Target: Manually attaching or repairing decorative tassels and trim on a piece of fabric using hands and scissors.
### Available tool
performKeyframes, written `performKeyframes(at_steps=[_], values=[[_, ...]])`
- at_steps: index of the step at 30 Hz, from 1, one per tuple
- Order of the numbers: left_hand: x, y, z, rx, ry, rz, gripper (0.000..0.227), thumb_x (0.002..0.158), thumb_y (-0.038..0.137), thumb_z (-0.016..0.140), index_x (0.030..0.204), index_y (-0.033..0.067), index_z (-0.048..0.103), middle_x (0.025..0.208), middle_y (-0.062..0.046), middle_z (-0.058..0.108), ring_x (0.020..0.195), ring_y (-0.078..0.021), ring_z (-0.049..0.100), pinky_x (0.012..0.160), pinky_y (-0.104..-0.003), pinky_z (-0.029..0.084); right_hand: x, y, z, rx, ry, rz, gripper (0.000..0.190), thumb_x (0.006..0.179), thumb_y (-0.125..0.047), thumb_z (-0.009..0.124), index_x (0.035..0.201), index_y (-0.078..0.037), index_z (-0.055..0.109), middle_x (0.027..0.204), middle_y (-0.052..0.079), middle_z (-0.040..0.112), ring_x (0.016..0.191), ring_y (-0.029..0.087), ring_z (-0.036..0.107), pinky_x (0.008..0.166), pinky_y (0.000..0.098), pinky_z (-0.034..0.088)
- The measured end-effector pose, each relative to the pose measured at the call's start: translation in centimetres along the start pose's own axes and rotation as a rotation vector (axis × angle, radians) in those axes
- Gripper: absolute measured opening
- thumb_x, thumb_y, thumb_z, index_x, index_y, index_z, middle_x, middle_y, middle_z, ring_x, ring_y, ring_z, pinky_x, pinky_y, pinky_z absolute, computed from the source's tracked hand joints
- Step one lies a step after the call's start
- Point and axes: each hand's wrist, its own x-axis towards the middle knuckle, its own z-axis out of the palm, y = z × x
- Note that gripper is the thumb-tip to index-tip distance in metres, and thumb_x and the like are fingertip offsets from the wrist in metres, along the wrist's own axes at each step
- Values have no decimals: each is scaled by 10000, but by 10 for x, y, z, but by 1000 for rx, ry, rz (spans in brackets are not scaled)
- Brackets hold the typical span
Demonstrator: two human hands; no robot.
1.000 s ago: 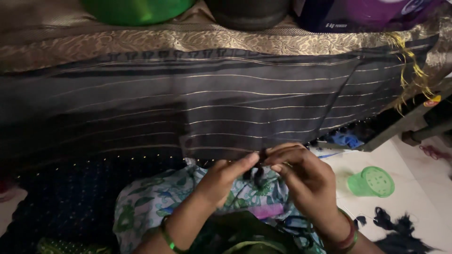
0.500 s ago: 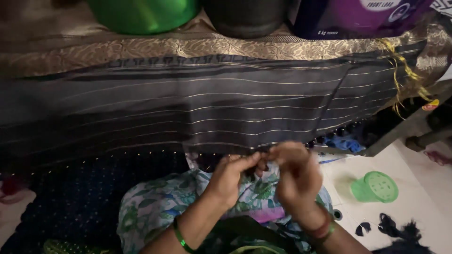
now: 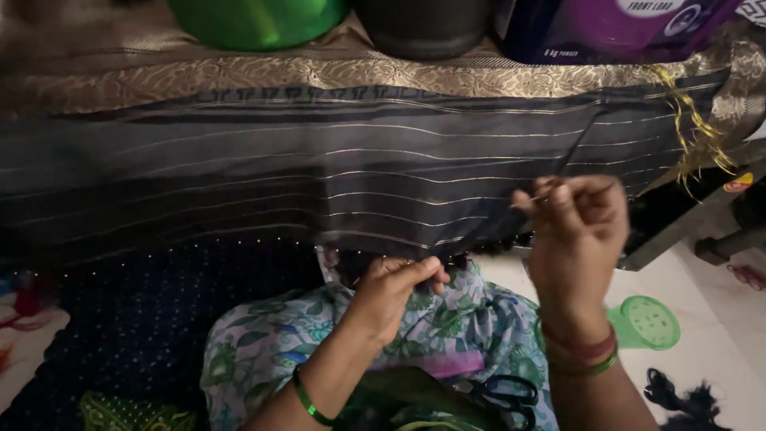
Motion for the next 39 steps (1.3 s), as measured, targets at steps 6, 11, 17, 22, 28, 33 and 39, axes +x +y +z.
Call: performKeyframes(at_steps=[6,11,17,22,28,33,39], values=[[-7,15,3,48,49,-61,241,954,220,680,936,-2,773,886,-80,767,875,-161,694,876,-337,490,4,-17,1,-81,-52,129,50,1107,30,550,1111,-20,554,1133,159,667,1104,232,689,938,425,637],[-15,-6,-6,178,84,43,215,942,176,709,1041,-5,767,900,-73,761,872,-157,702,877,-336,548,-13,-20,-17,19,-120,176,54,1138,-29,483,1141,-49,534,1066,198,709,955,260,743,816,382,627],[-30,22,2,936,72,534,157,969,95,630,1051,-2,723,942,-84,734,902,-165,718,812,-312,560,-86,-5,-45,103,-254,315,120,1103,-112,500,1085,-22,577,850,185,757,603,174,706,476,241,538],[-24,-4,11,775,81,478,151,1012,97,583,947,14,690,832,-47,698,788,-171,653,740,-331,511,-172,44,-48,-267,-316,315,264,1075,-254,538,1095,-13,645,1119,216,795,533,60,562,483,199,482],[-25,-22,4,-208,147,-76,188,1060,145,487,1027,26,629,675,24,477,587,-76,426,549,-260,399,-127,28,-11,-529,-537,-116,442,1085,-424,505,1147,-30,696,1160,94,762,986,167,743,773,257,621],[-26,-28,8,-87,232,-95,175,1049,186,533,1056,55,650,712,29,521,601,-74,444,520,-245,354,-76,58,5,-21,-304,634,216,1072,-175,651,1044,38,673,958,87,642,896,180,631,830,325,542],[-38,-9,7,742,326,484,220,992,190,643,1122,21,697,951,-41,705,883,-155,664,747,-288,536,-91,77,15,69,4,737,177,976,-144,613,910,2,689,894,65,682,885,171,623,839,329,492]])
